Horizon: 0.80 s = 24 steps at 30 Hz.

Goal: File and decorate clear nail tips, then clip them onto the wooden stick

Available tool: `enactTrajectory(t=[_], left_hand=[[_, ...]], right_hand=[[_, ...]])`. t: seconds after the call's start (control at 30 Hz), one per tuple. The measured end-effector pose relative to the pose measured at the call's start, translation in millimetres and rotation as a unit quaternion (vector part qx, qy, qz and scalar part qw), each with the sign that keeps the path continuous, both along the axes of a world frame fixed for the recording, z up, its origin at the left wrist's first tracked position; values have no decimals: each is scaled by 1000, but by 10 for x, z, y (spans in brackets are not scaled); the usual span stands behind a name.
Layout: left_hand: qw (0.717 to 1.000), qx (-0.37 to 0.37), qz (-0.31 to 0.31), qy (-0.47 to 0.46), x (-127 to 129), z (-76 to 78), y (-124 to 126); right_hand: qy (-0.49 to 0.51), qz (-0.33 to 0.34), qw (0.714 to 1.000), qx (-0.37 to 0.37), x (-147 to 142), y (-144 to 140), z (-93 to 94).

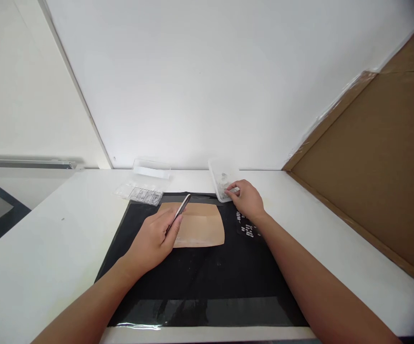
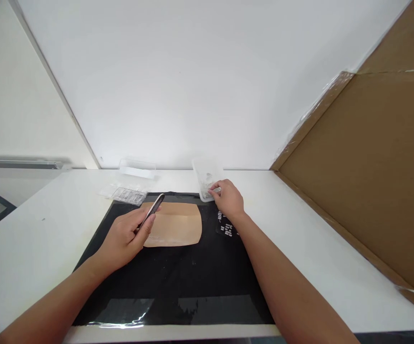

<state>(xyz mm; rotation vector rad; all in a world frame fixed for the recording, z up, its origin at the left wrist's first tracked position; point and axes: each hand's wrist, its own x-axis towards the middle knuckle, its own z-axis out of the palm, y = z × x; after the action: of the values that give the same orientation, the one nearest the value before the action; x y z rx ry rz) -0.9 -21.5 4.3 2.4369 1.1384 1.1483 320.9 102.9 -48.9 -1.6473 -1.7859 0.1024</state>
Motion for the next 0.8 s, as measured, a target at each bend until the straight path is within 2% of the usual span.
enactTrajectory(t=[0.2,0.47,0.8], left_hand=[[1000,5,4,3,-5,-8,-1],[1000,3,6,2,-6,-11,5],[1000,-1,8,6,-8,-5,1]], right_hand=[[37,0,999,16,4,-9,-23],[108,43,992,46,-2,16,-45],[142,19,989,41,-29,-27,33]])
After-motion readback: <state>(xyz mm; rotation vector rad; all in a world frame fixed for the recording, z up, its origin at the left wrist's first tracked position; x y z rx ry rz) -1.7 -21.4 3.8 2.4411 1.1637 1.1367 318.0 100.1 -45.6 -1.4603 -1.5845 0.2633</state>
